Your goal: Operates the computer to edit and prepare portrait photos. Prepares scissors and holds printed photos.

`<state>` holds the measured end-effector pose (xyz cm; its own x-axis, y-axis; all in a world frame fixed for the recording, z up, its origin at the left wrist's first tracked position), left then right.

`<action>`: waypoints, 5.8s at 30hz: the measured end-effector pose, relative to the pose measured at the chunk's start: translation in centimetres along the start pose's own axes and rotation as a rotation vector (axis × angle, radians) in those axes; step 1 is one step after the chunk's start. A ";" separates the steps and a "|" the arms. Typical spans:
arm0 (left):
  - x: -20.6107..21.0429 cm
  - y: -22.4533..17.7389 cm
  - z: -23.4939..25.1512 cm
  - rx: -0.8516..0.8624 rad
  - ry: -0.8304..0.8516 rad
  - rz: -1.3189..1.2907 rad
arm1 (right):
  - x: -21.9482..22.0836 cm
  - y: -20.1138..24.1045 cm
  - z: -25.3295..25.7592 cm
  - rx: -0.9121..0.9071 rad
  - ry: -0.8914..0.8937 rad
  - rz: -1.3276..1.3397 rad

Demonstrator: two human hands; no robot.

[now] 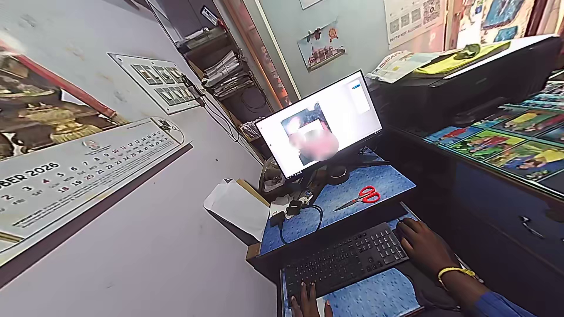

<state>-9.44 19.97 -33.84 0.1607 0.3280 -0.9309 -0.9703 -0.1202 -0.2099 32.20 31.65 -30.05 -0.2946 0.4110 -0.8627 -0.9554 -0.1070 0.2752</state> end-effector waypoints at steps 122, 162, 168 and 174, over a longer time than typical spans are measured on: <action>0.8 -0.2 0.1 -0.032 0.009 -0.048 | -0.8 -0.1 -0.2 0.075 -0.078 -0.032; 1.1 -0.2 0.0 -0.013 -0.009 -0.009 | -0.7 -0.2 -0.2 0.036 -0.130 -0.029; 1.2 -0.1 0.1 -0.011 -0.014 -0.010 | -0.6 -0.3 -0.1 0.040 -0.111 -0.038; 1.4 0.0 0.1 -0.019 0.000 -0.001 | -0.8 -0.1 -0.2 0.044 -0.106 -0.036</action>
<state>-9.24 20.52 -35.08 0.1614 0.3279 -0.9308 -0.9667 -0.1373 -0.2160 32.49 31.21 -29.47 -0.2543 0.5076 -0.8232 -0.9627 -0.0516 0.2655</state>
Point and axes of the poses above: each hand's wrist, its own z-axis towards the middle knuckle, its own x-axis out of the palm, y = z × x, the point moved 9 cm from there along z, towards the middle knuckle, and after that the axes turned 3 degrees about -y, right-handed, at the moved point
